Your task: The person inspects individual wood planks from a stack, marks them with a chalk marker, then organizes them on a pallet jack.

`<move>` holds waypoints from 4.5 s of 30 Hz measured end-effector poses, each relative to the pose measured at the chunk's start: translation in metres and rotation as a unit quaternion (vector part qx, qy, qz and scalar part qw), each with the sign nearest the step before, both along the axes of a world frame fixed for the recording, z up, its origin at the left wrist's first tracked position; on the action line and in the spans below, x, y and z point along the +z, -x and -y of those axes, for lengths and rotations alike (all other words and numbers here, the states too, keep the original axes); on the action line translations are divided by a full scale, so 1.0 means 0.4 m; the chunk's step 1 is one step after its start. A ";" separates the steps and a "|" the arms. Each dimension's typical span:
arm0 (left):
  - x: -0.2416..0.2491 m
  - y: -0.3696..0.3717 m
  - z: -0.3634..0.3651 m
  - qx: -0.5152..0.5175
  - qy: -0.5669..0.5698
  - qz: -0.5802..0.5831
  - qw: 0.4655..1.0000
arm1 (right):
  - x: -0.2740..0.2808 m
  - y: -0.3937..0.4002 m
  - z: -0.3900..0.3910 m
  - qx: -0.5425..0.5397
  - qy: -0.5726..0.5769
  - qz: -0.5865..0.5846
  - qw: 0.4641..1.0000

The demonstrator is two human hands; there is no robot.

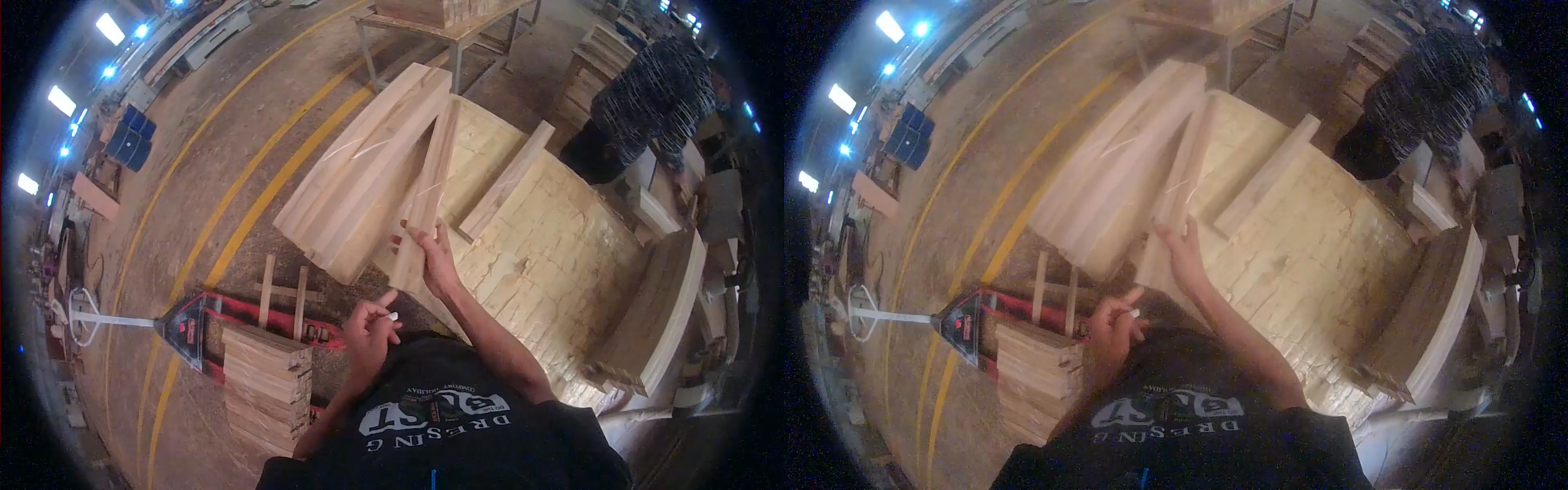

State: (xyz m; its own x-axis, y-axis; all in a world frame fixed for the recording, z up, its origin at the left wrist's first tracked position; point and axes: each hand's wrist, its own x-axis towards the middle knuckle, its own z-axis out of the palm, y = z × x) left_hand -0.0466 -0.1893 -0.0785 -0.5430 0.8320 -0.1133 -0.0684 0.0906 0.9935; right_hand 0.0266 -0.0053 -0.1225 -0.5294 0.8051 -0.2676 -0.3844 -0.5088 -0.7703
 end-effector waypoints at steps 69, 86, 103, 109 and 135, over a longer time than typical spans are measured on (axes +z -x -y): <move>0.090 -0.036 -0.327 -0.237 -0.011 0.125 0.964 | 0.037 -0.145 -0.101 -0.318 0.049 -0.082 0.943; -0.028 -0.028 -0.397 -0.092 0.017 0.027 0.995 | -0.031 -0.206 -0.092 -0.409 -0.207 0.284 0.842; 0.059 0.020 -0.098 0.005 -0.092 -0.190 0.977 | 0.194 0.222 -0.101 -0.105 -0.076 0.075 0.989; 0.036 0.002 -0.109 -0.027 -0.155 -0.154 0.976 | 0.204 0.024 -0.106 -0.099 -0.092 0.120 0.984; 0.166 -0.032 -0.422 -0.015 -0.179 -0.430 0.885 | 0.223 -0.360 -0.093 -0.291 0.072 -0.056 0.952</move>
State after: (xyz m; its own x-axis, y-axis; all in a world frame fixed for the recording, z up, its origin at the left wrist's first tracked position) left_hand -0.0339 -0.0206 -0.0122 -0.2782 0.7464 0.6045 0.7241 -0.2505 0.6426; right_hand 0.1707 0.0318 -0.0334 -0.0366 0.9302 -0.3651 -0.7097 -0.2814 -0.6459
